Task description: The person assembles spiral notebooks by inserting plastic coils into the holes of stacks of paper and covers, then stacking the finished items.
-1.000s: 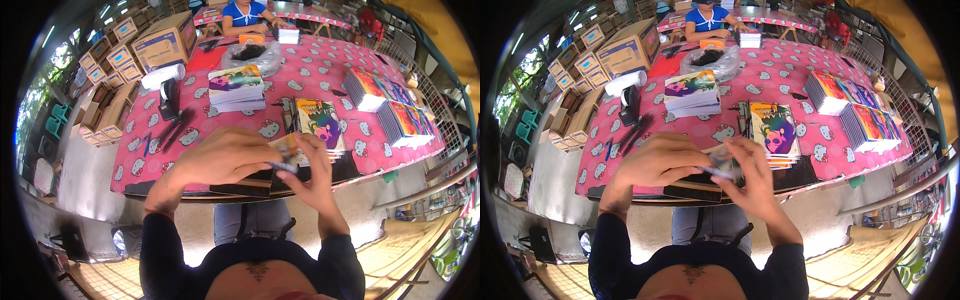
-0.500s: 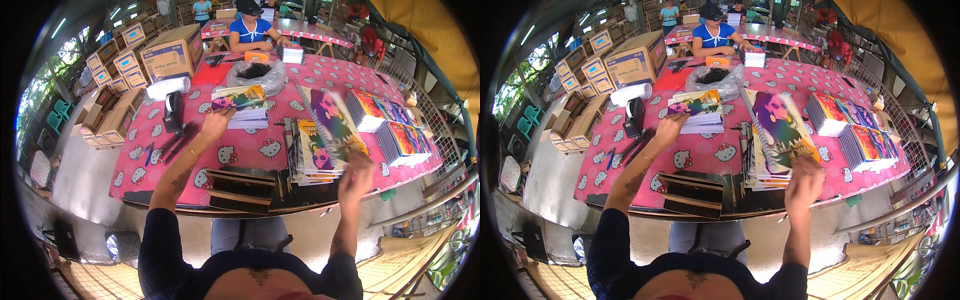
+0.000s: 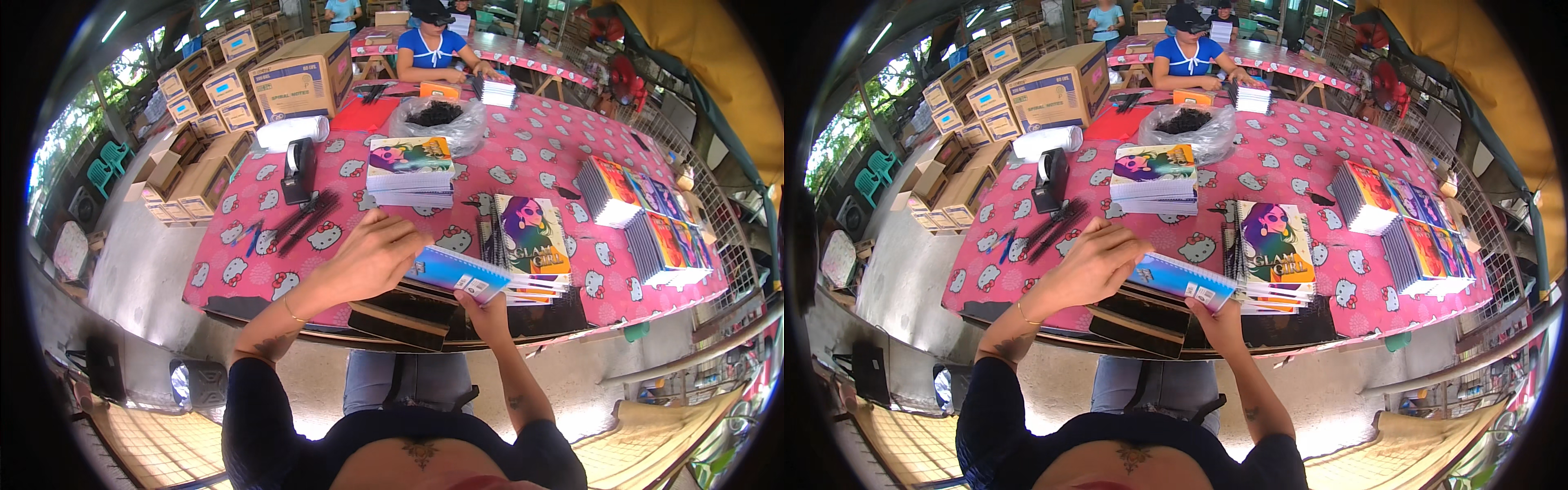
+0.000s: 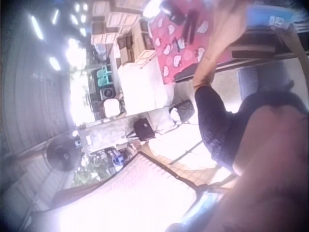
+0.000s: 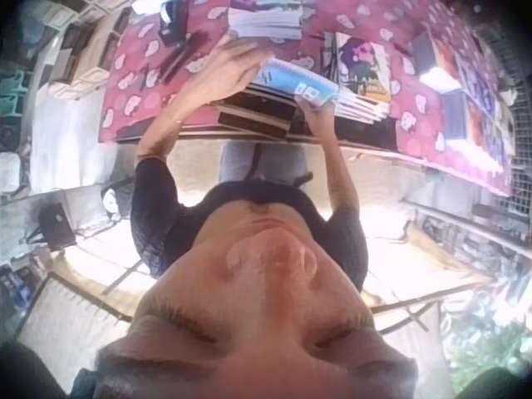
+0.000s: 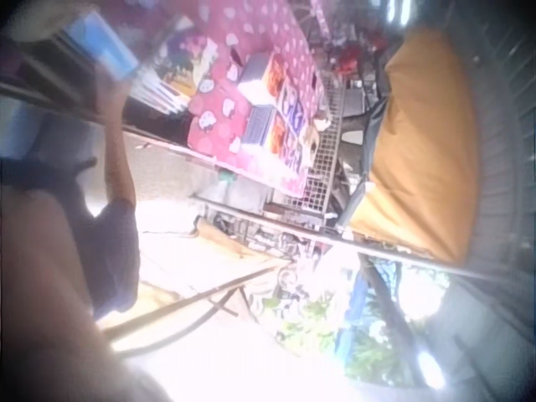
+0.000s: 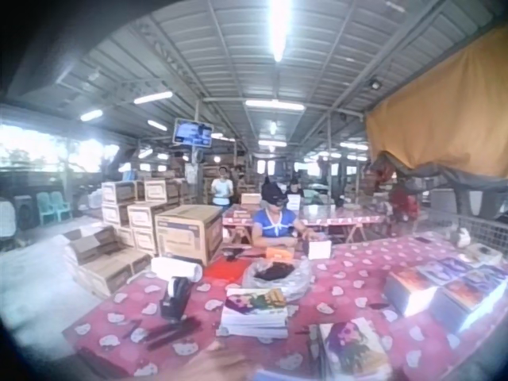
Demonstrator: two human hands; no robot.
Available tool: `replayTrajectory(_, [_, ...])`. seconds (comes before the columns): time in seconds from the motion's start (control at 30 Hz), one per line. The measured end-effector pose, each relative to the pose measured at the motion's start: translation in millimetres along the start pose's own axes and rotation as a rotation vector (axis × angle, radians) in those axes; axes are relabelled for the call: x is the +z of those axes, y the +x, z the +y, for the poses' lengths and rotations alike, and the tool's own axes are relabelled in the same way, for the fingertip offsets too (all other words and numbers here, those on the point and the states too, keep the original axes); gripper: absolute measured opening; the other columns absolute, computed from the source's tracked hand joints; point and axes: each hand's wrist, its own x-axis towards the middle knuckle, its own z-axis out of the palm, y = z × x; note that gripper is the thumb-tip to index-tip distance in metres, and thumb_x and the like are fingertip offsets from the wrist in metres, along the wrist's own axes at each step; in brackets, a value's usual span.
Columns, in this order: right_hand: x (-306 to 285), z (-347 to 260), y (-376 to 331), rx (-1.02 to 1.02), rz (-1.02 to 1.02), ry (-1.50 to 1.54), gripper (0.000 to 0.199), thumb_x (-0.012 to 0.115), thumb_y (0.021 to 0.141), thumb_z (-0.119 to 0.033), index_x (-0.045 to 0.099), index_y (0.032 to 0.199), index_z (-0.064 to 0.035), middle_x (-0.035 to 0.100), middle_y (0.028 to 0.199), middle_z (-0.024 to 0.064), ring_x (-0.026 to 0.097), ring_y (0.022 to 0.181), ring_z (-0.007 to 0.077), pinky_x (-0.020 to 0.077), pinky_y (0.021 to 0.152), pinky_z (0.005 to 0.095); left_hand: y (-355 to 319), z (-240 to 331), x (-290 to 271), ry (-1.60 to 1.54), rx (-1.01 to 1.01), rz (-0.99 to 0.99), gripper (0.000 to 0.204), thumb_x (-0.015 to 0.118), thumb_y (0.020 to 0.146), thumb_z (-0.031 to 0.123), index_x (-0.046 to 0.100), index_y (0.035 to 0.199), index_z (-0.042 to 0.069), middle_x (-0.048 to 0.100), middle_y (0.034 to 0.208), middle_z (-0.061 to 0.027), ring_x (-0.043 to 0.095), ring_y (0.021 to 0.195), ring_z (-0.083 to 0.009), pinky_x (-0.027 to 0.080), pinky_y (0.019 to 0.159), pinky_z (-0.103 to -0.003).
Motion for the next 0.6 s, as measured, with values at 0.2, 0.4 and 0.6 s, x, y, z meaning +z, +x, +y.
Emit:
replayTrajectory(0.2, [0, -26, -8, 0.061, 0.011, -0.027, 0.016, 0.075, 0.091, -0.011, 0.073, 0.101, 0.0015, 0.074, 0.087, 0.0094, 0.067, 0.08, 0.0134, 0.0512, 0.074, 0.0282, -7, 14, -23, -0.01, -0.005, 0.016, 0.028, 0.066, 0.083, 0.001, 0.067, 0.111, 0.006, 0.063, 0.09, -0.0062, 0.061, 0.082, -0.0233, 0.039, 0.081, -0.037])
replayTrajectory(0.4, [6, -17, -8, -0.052, 0.041, 0.03, 0.018, 0.076, 0.092, -0.013, 0.073, 0.101, 0.0018, 0.074, 0.088, 0.0081, 0.066, 0.081, 0.0115, 0.0507, 0.074, 0.0256, 1, 14, -31, 0.004, 0.043, -0.025, 0.029, 0.066, 0.084, 0.002, 0.066, 0.113, 0.006, 0.064, 0.091, -0.0065, 0.061, 0.084, -0.0221, 0.039, 0.084, -0.037])
replayTrajectory(0.6, [7, -13, -1, 0.047, -0.061, 0.189, 0.017, 0.074, 0.094, -0.011, 0.071, 0.106, 0.0012, 0.073, 0.095, 0.0028, 0.064, 0.087, 0.0091, 0.0512, 0.078, 0.0266, 8, 15, -35, 0.086, 0.057, -0.066, 0.029, 0.07, 0.081, 0.01, 0.064, 0.108, 0.008, 0.062, 0.092, -0.0049, 0.063, 0.093, -0.0198, 0.038, 0.088, -0.037])
